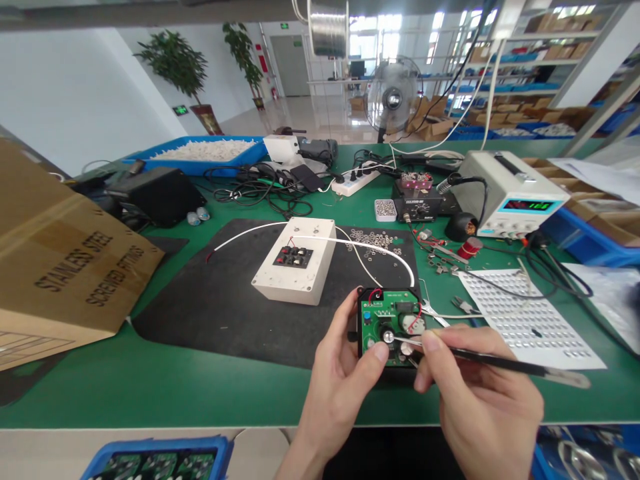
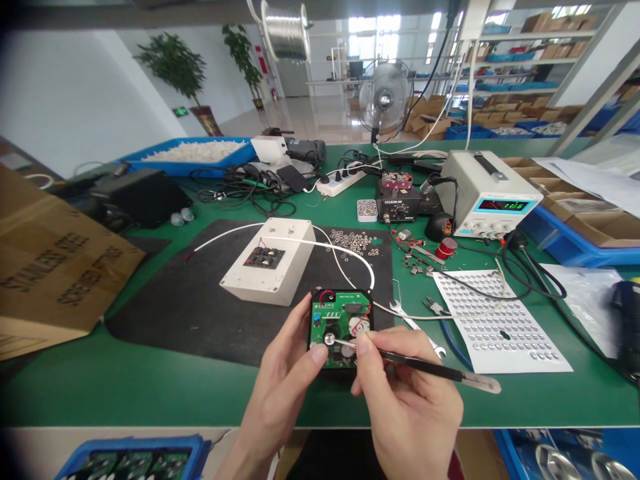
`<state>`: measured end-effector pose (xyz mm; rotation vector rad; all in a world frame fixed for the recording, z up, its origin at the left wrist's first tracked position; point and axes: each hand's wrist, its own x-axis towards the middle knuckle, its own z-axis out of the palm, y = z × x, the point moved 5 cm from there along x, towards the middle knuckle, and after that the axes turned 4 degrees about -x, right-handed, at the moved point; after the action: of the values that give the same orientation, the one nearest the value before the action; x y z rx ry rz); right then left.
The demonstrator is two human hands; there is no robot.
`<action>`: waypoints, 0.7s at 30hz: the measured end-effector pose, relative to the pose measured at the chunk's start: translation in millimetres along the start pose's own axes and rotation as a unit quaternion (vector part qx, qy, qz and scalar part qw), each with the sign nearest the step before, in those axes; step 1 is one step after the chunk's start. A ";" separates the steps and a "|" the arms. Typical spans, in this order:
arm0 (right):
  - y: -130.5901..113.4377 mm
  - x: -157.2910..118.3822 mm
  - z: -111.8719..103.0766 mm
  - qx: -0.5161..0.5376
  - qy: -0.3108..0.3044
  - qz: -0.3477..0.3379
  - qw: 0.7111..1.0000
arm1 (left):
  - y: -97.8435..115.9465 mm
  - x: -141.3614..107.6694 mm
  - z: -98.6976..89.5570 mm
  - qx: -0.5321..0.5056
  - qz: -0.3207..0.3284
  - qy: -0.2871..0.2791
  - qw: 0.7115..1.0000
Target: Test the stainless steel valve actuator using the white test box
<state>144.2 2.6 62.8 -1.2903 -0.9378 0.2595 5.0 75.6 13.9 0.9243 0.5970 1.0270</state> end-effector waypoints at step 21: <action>-6.9 3.5 -16.5 0.015 0.046 -0.047 0.998 | -1.1 5.2 3.9 0.095 0.022 0.060 0.993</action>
<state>156.0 -8.9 70.8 -1.2181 -0.9102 0.1402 10.7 78.7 14.9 1.0517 0.7886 1.0831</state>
